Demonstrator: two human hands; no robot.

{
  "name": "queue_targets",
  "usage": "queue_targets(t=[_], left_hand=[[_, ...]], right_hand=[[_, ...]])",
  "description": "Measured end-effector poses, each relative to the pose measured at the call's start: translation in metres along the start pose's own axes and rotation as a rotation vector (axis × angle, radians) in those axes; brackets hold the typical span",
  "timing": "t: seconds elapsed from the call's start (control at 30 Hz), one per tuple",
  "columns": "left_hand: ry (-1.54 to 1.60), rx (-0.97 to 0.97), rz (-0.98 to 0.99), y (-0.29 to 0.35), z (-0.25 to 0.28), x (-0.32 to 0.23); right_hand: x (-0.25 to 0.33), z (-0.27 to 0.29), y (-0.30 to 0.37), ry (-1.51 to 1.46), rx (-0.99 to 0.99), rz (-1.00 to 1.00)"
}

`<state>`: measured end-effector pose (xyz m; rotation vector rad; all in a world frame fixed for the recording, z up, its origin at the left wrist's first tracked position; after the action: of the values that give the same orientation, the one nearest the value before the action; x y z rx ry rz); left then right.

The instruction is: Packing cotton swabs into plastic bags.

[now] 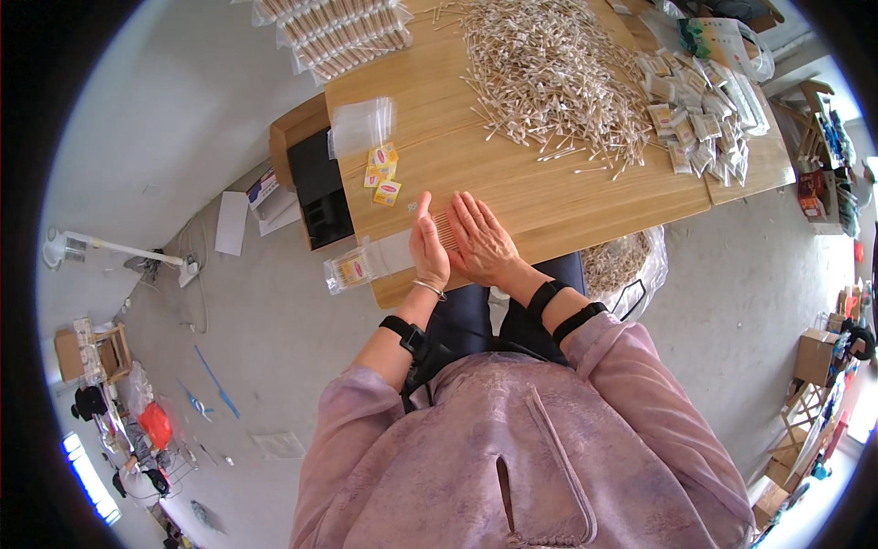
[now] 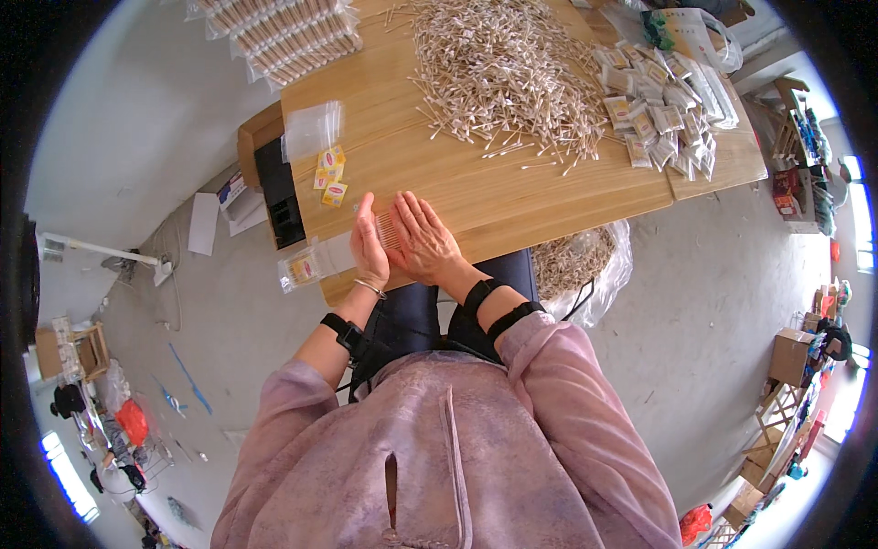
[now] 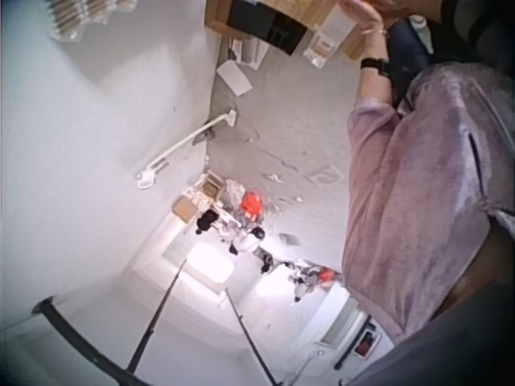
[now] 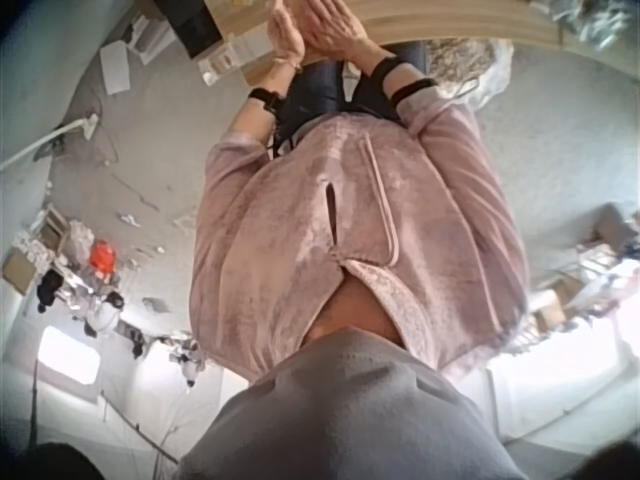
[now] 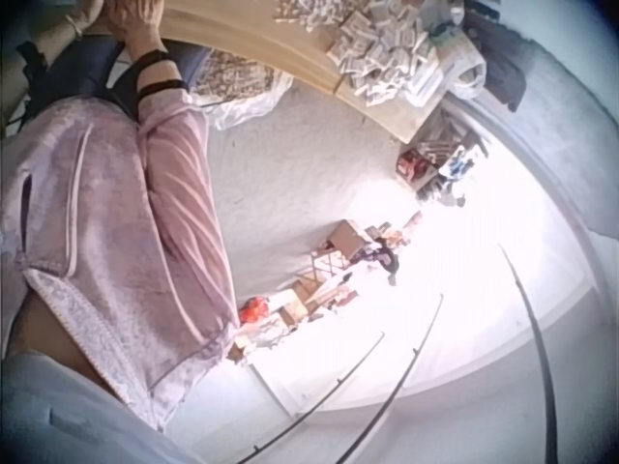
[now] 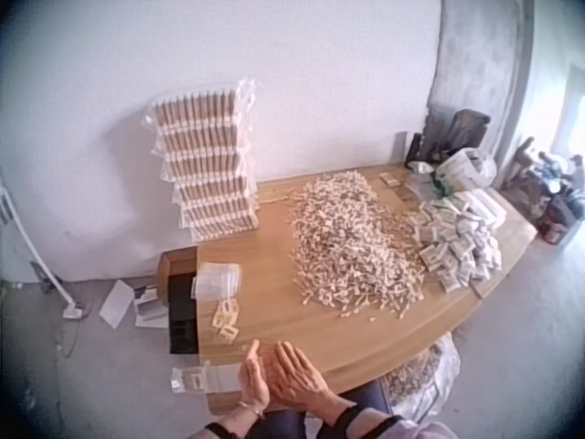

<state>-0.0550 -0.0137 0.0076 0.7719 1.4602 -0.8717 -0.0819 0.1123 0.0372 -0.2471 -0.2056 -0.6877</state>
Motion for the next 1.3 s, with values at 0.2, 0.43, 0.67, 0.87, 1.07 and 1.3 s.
queue_targets(t=[0.2, 0.43, 0.67, 0.87, 1.07, 1.3], left_hand=[[0.177, 0.065, 0.118, -0.009, 0.019, 0.005], [-0.513, 0.177, -0.204, 0.025, 0.041, -0.03], [-0.888, 0.452, -0.477, 0.052, 0.034, -0.039], [-0.92, 0.463, -0.506, 0.053, 0.033, -0.037], [-0.913, 0.474, -0.498, 0.052, 0.031, -0.037], [-0.969, 0.477, -0.468, 0.052, 0.032, -0.032]], right_hand=[[0.005, 0.002, -0.004, 0.037, 0.11, 0.055], [-0.003, 0.001, 0.001, -0.049, 0.058, 0.045], [-0.002, -0.001, 0.0, 0.064, 0.074, 0.063], [-0.001, 0.0, 0.001, 0.05, 0.08, 0.055], [-0.002, 0.0, 0.0, 0.08, 0.085, 0.046], [0.0, 0.002, 0.0, -0.026, 0.087, 0.035]])
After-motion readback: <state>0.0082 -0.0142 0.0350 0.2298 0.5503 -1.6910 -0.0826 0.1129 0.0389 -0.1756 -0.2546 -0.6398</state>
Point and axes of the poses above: each hand's wrist, its own y-axis away from the middle knuckle, its own z-axis out of the back of the hand, x = y × z, the point moved 4 cm from there along -y, towards the middle knuckle, and after that the axes turned 1 degree about -y, right-handed, at the moved point
